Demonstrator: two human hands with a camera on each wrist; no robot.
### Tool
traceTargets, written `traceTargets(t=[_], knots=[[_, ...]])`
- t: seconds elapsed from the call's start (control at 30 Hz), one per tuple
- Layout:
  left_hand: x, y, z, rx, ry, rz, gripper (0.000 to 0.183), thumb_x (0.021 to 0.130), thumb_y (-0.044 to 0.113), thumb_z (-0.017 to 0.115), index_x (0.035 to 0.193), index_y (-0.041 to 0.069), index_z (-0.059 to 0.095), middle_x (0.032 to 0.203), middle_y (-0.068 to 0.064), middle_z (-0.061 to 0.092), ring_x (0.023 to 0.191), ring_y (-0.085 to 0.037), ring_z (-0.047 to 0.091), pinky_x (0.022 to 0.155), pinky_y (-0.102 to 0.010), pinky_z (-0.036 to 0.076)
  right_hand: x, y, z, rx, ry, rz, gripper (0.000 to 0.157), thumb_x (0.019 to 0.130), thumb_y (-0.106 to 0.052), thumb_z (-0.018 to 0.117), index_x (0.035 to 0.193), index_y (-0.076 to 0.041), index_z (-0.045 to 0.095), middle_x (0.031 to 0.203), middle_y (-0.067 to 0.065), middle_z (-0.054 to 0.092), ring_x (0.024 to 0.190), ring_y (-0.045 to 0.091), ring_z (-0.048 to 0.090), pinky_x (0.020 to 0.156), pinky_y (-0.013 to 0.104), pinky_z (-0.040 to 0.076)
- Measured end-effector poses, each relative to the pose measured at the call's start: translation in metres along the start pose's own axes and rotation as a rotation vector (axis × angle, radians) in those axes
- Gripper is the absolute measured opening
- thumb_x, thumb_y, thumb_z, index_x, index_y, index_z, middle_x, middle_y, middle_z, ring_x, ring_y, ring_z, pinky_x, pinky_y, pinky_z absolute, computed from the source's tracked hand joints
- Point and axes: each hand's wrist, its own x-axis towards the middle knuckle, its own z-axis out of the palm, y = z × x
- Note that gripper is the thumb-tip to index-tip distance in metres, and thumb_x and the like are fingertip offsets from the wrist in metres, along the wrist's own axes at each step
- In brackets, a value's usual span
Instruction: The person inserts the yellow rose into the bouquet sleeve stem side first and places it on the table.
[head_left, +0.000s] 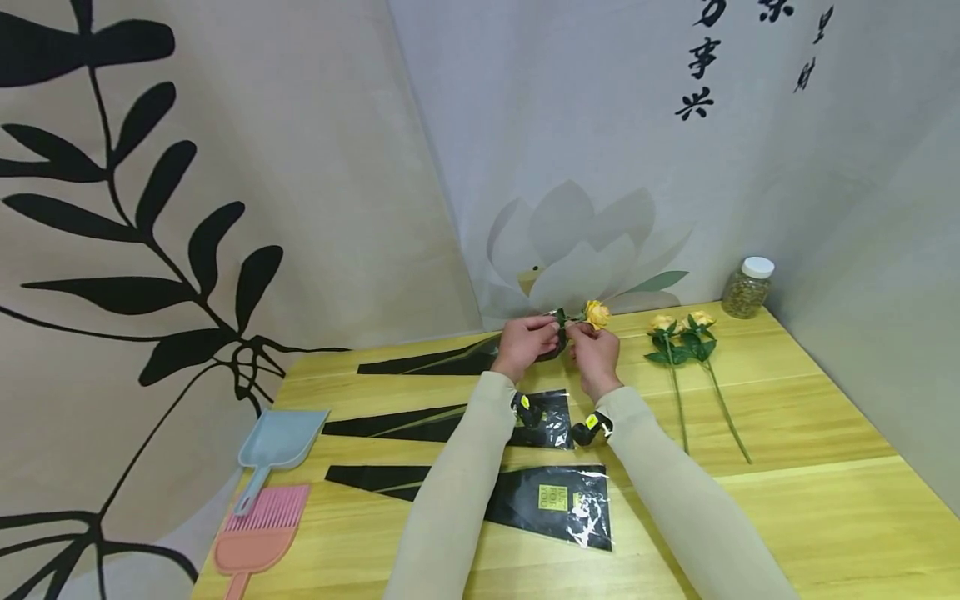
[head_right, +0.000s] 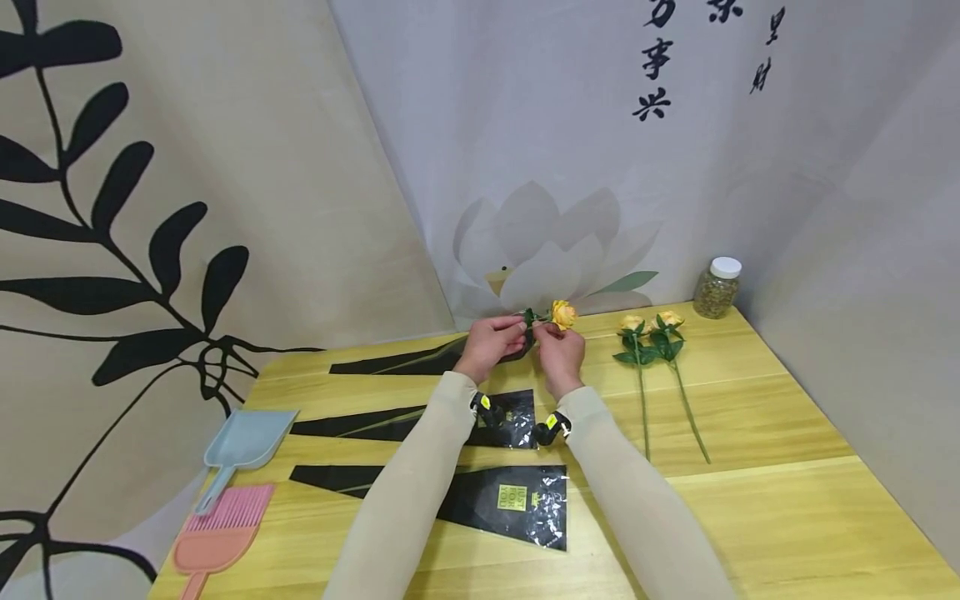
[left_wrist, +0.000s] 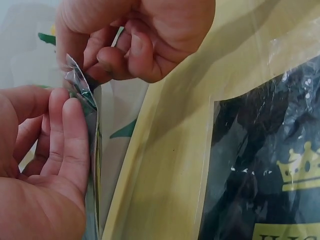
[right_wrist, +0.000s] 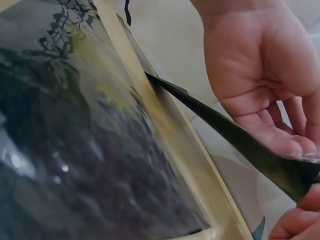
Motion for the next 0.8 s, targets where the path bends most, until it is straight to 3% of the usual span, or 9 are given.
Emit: traceTargets(t=[0.13, 0.4, 0.5, 0.67, 0.8], knots=[[0.0000, 0.0007, 0.0005, -0.004, -0.012, 0.009, 0.029, 0.100, 0.015, 0.075, 0.126, 0.003, 0.077, 0.110, -0.012, 0.080, 0.080, -0.009, 0.073, 0.078, -0.025, 0.065, -0.0007, 0.0012, 0.0019, -0.005, -0.017, 0.010, 0.014, 0.098, -0.017, 0.076, 0.090, -0.011, 0.068, 0.066, -0.011, 0.059, 0.051, 0.004, 0.049, 0.043, 0.019, 0.039], [-0.0002, -0.0006, -0.0016, -0.003, -0.010, 0.002, 0.029, 0.100, 0.016, 0.075, 0.126, 0.003, 0.078, 0.108, -0.010, 0.080, 0.080, -0.009, 0.074, 0.079, -0.025, 0.065, -0.0012, 0.0009, 0.0042, 0.028, -0.032, 0.068, 0.011, 0.097, -0.015, 0.075, 0.088, -0.013, 0.070, 0.072, -0.009, 0.069, 0.049, 0.005, 0.057, 0.044, 0.019, 0.044], [-0.0005, -0.0017, -0.0033, -0.006, -0.009, -0.011, 0.026, 0.100, 0.015, 0.075, 0.124, 0.005, 0.079, 0.107, -0.011, 0.080, 0.080, -0.009, 0.074, 0.078, -0.025, 0.065, -0.0002, 0.0005, 0.0042, 0.047, -0.053, 0.095, 0.011, 0.102, -0.021, 0.072, 0.098, -0.011, 0.069, 0.078, -0.008, 0.075, 0.048, 0.005, 0.058, 0.043, 0.020, 0.044], [-0.0006, -0.0020, -0.0059, -0.014, -0.011, -0.016, 0.024, 0.100, 0.015, 0.075, 0.122, 0.008, 0.080, 0.109, -0.013, 0.080, 0.079, -0.009, 0.074, 0.079, -0.027, 0.066, 0.0006, -0.0021, 0.0031, 0.045, -0.071, 0.132, 0.030, 0.106, -0.035, 0.065, 0.120, -0.009, 0.065, 0.095, -0.003, 0.079, 0.051, 0.004, 0.058, 0.043, 0.020, 0.042], [-0.0016, -0.0010, -0.0063, -0.006, -0.008, -0.011, 0.024, 0.100, 0.015, 0.076, 0.122, 0.007, 0.080, 0.109, -0.013, 0.080, 0.079, -0.010, 0.074, 0.079, -0.028, 0.066, 0.0007, -0.0034, 0.0035, 0.058, -0.047, 0.132, 0.036, 0.107, -0.037, 0.064, 0.122, -0.004, 0.067, 0.104, 0.003, 0.077, 0.053, 0.003, 0.057, 0.044, 0.019, 0.041]])
